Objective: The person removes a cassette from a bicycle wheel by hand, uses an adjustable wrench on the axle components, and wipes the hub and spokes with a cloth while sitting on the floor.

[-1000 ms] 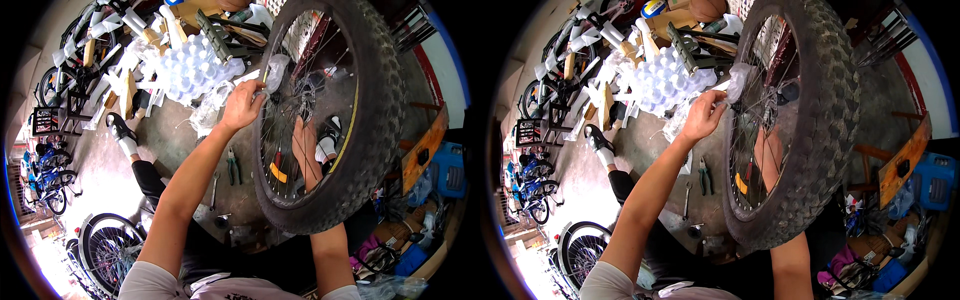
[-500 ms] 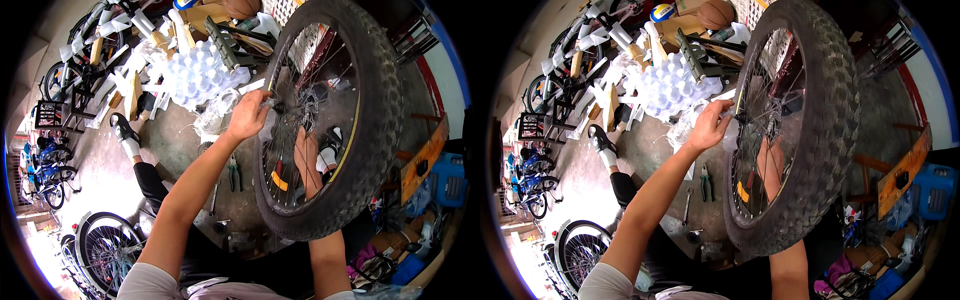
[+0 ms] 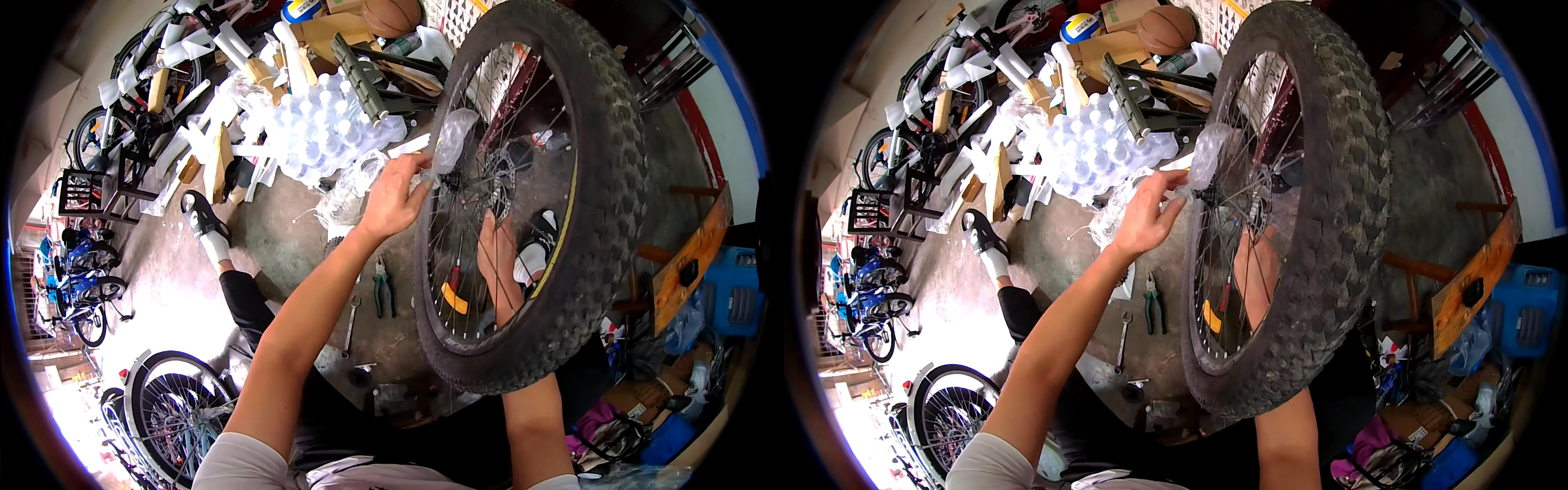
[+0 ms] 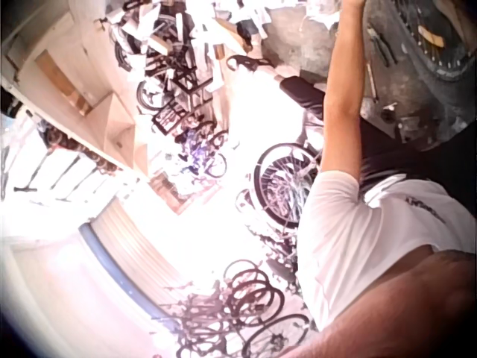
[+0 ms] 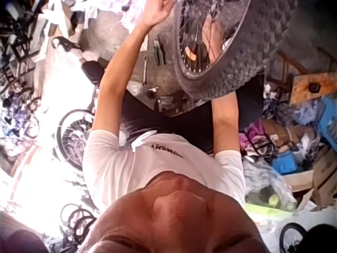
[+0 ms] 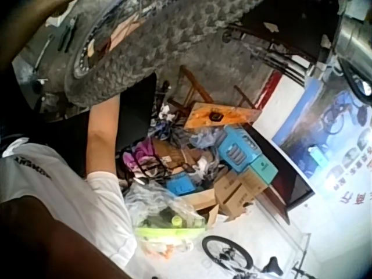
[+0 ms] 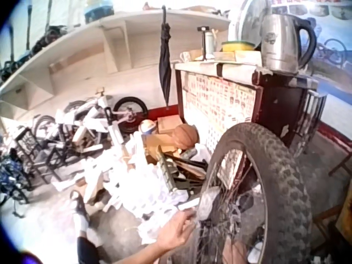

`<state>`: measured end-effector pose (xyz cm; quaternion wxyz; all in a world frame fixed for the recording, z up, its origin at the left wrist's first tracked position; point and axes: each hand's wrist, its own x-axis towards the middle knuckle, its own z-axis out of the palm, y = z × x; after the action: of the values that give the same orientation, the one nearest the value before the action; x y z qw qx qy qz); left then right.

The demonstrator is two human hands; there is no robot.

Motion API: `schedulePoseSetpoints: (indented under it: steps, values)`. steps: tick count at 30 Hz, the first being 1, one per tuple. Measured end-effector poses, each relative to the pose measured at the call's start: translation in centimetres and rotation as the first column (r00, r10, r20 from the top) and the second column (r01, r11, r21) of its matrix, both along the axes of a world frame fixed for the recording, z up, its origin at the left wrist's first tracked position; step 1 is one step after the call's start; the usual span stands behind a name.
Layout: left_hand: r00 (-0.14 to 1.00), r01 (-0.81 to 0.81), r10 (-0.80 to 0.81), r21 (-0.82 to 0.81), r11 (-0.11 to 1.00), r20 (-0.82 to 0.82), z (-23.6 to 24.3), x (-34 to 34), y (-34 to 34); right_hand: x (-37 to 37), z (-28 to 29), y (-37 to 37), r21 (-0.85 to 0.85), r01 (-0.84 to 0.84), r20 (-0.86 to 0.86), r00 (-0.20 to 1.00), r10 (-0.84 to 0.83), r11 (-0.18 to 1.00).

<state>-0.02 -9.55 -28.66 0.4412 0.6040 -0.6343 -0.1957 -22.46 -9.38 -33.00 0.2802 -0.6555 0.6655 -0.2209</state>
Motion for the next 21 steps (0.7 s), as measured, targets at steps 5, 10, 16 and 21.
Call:
schedulePoseSetpoints:
  steps: [5, 10, 16, 21]
  values:
    - [0.991, -0.077, 0.070, 0.057, 0.995, 0.112, -1.0, -0.2, -0.9, 0.2, 0.0, -0.3, 0.105, -0.117, 0.029, 0.993, 0.115, 0.988]
    - [0.982, -0.185, 0.184, 0.314, 0.931, 0.033, -1.8, -0.4, -3.0, 0.0, -1.6, -0.3, 0.051, -0.018, 0.017, 1.000, 0.017, 0.999]
    - [1.000, 0.005, -0.005, -0.003, 1.000, -0.024, -0.2, 0.6, 0.2, -0.1, -0.2, -0.2, 0.024, -0.025, 0.082, 0.996, 0.023, 0.999]
    - [0.974, 0.111, -0.102, -0.036, 0.993, 0.202, -0.6, 0.6, 0.0, 0.8, 0.8, 0.1, 0.168, -0.025, 0.090, 0.996, 0.010, 0.985]
